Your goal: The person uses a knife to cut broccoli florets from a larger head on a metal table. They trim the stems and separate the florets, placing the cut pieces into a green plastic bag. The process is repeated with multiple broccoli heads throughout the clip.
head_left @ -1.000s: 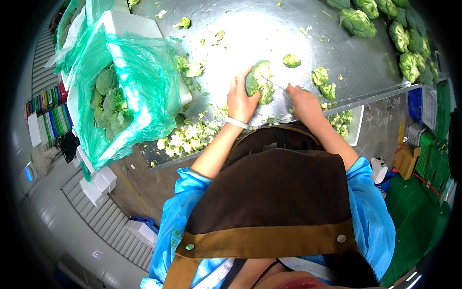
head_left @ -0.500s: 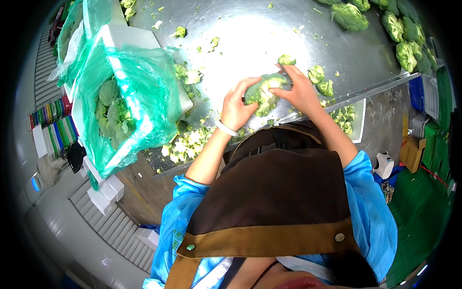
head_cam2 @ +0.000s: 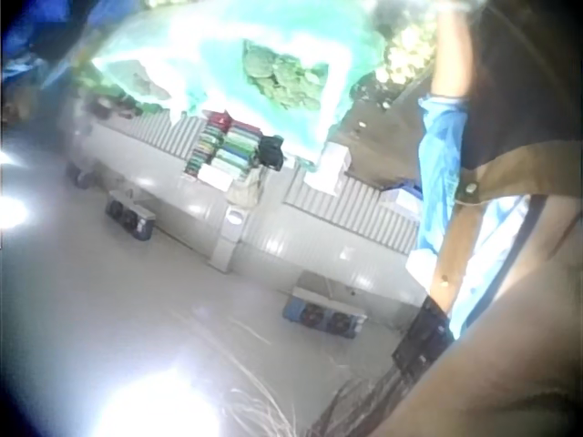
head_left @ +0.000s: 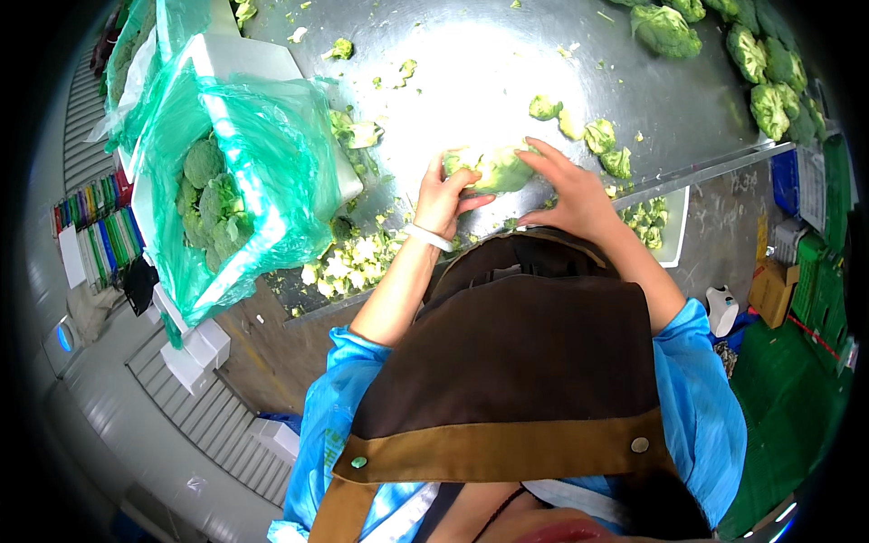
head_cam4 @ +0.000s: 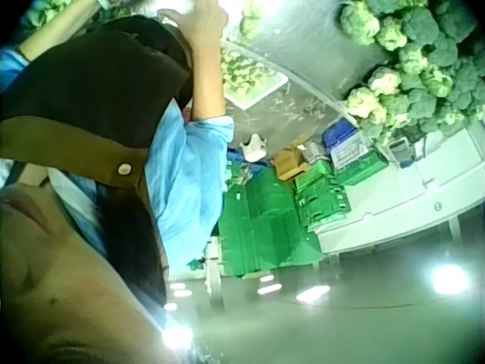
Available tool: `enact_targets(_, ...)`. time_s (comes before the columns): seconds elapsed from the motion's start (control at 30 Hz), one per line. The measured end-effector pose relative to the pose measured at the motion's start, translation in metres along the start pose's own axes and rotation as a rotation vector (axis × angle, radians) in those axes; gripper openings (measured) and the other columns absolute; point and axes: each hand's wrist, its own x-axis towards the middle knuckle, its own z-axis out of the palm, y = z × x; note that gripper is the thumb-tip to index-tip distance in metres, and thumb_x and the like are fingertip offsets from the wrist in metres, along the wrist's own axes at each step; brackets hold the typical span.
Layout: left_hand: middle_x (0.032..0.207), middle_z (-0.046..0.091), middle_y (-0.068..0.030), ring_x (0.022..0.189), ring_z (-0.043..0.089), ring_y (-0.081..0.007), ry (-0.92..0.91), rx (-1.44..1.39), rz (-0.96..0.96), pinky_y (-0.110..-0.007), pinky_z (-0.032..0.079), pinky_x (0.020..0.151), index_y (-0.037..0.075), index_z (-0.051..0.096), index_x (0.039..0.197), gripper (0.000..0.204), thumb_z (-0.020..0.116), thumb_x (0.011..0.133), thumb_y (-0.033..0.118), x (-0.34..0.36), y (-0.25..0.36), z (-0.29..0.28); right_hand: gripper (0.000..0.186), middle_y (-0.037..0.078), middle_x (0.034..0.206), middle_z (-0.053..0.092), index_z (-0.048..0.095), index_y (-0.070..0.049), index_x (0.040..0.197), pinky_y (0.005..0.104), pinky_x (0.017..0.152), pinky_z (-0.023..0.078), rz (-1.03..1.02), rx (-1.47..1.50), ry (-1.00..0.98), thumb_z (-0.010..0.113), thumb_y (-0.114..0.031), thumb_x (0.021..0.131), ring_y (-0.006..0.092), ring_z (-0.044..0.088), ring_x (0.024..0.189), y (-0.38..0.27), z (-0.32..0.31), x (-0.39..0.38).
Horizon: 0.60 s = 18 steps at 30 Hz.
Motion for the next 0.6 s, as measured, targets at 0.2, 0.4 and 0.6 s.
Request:
enact_targets(0.2, 0.099, 0.062, -0.01, 0.071, 0.066, -0.019, -0.191, 0.216, -0.244, -0.031, 0.058, 0.067, 0.009, 0.051, 0.121, 0.036, 0.064, 0.093, 0.027, -0.001, 0.024, -0.014, 0.054, 0.006, 0.099, 0.07, 0.064, -0.003, 0.115, 0.0329, 0.074, 0.053, 0.122, 0.347, -0.012, 0.086, -0.024, 0.071, 0.0212, 0.067, 0.083, 0.016, -0.017, 0.016)
enact_targets(0.4, 0.095, 0.069, -0.0016, 0.085, 0.063, -0.0121, -0.37, 0.259, 0.203, -0.028, 0.052, 0.081, 0.003, 0.062, 0.125, 0.039, 0.071, 0.09, 0.016, -0.012, 0.024, 0.017, 0.036, -0.001, 0.064, 0.049, 0.056, -0.002, 0.102, 0.0239, 0.038, 0.034, 0.528, 0.987, -0.165, 0.078, -0.022, 0.081, 0.0054, 0.041, 0.042, 0.036, -0.017, 0.008)
enact_targets(0.6, 0.103, 0.071, -0.0107, 0.091, 0.066, -0.015, -0.336, 0.071, 0.053, -0.03, 0.053, 0.082, -0.007, 0.064, 0.116, 0.036, 0.071, 0.089, 0.016, 0.007, 0.003, 0.02, 0.038, -0.003, 0.061, 0.046, 0.053, -0.005, 0.094, 0.0222, 0.035, 0.032, 0.643, 1.18, -0.133, 0.074, -0.035, 0.083, 0.0051, 0.038, 0.038, 0.048, -0.006, 0.005)
